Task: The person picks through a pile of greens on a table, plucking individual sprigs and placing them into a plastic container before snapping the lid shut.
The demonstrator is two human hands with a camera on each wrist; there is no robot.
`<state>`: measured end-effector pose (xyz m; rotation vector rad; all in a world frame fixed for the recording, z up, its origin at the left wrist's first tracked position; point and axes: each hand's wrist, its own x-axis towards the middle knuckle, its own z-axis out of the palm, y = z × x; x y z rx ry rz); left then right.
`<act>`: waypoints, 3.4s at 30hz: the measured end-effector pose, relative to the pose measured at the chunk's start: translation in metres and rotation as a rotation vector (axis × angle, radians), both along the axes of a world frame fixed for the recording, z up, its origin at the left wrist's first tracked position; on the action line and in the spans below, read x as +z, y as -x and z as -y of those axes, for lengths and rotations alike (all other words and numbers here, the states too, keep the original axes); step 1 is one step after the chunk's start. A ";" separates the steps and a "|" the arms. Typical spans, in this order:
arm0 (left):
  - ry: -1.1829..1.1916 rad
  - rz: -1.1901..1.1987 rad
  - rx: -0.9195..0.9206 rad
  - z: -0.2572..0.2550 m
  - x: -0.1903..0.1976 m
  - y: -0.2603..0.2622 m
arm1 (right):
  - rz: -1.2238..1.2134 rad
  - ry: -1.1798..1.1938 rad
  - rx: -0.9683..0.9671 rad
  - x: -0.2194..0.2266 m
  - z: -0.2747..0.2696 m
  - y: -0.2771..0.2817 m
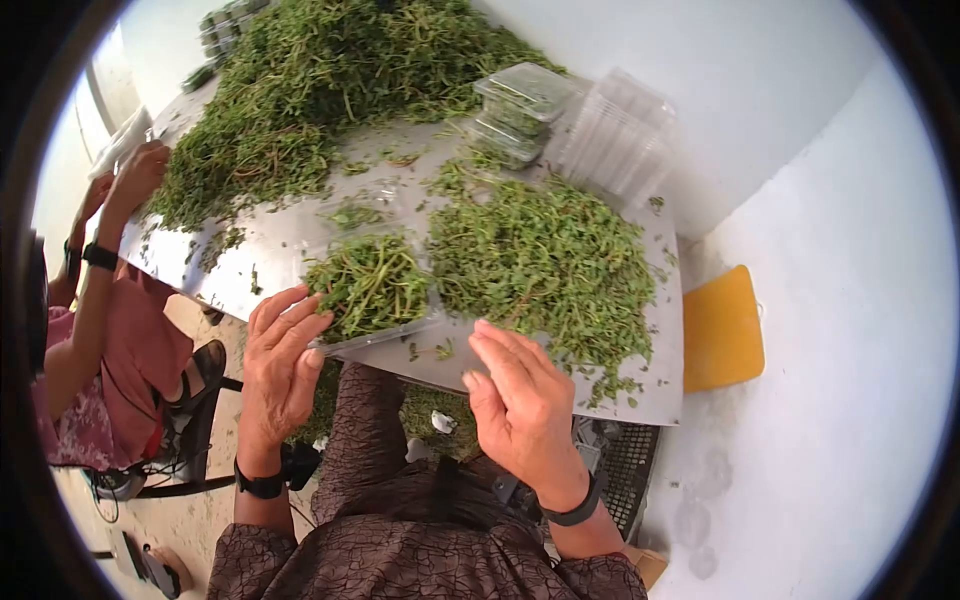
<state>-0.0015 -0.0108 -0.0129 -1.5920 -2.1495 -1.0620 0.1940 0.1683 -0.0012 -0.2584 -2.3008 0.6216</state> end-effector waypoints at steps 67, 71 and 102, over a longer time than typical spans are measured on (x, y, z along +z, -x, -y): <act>-0.330 0.211 -0.207 0.005 0.000 -0.043 | -0.034 0.913 0.115 0.065 -0.011 0.050; -0.333 0.166 -0.133 0.009 -0.001 -0.040 | 0.002 0.882 0.094 0.065 -0.004 0.067; -0.339 0.033 0.074 0.017 -0.019 -0.014 | 0.138 -0.157 -0.100 0.016 -0.012 0.102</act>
